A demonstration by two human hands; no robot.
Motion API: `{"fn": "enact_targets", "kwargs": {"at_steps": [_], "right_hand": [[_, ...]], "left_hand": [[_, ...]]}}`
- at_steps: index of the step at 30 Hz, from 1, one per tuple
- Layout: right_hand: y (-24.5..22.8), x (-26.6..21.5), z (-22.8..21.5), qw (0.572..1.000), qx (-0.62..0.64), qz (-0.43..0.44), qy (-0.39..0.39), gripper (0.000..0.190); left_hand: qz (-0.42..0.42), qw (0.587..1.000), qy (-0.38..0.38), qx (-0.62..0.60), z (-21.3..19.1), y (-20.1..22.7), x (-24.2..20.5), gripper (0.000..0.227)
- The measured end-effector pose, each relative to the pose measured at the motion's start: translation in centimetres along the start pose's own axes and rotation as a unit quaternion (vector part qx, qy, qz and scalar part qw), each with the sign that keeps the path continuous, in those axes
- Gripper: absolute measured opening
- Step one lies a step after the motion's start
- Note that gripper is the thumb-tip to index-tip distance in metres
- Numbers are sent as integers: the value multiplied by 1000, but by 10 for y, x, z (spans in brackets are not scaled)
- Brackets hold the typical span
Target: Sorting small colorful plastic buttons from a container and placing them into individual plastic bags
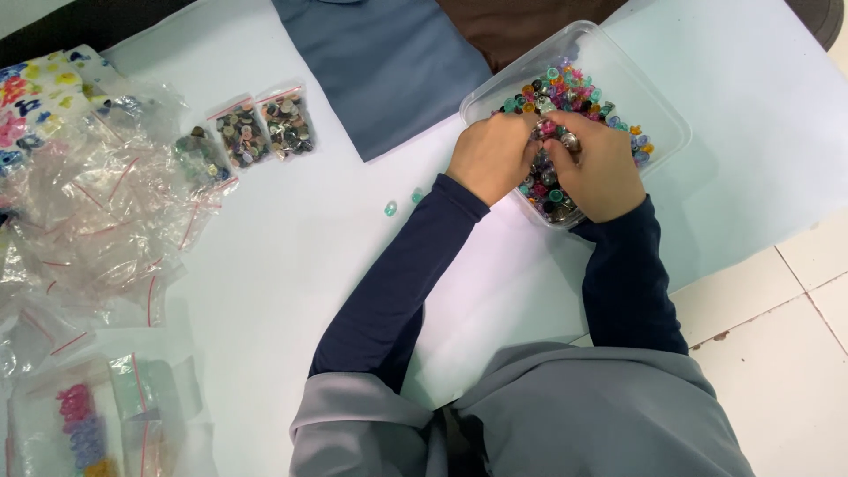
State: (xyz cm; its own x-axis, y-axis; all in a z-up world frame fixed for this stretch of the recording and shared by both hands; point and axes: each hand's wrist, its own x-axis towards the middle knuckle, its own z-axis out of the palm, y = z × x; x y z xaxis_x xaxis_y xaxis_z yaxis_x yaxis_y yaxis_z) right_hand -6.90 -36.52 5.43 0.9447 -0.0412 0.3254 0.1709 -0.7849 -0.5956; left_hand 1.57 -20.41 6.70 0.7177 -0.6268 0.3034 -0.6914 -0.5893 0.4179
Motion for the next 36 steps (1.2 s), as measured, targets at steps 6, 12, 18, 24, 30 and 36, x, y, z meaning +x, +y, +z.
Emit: {"fn": "enact_targets", "kwargs": {"at_steps": [6, 12, 18, 24, 30, 36], "right_hand": [[-21, 5, -19, 991, 121, 42, -24, 38], [-9, 3, -21, 979, 190, 54, -49, 43], [-29, 7, -28, 956, 277, 82, -56, 41], [-39, 9, -34, 945, 272, 158, -86, 42], [-42, 11, -35, 941, 277, 160, -114, 48], [-40, 11, -36, 934, 295, 168, -114, 46]], "left_hand": [[-9, 999, -28, 11, 11, -4, 1, 15], [2, 999, -36, 8, 2, 0, -3, 27], [-12, 999, -2, -31, 7, 5, -4, 34], [-28, 998, 28, -58, 18, 1, -1, 50], [-8, 997, 51, -60, 15, 2, -2, 42], [9, 993, 41, -112, 10, 0, -3, 64]]}}
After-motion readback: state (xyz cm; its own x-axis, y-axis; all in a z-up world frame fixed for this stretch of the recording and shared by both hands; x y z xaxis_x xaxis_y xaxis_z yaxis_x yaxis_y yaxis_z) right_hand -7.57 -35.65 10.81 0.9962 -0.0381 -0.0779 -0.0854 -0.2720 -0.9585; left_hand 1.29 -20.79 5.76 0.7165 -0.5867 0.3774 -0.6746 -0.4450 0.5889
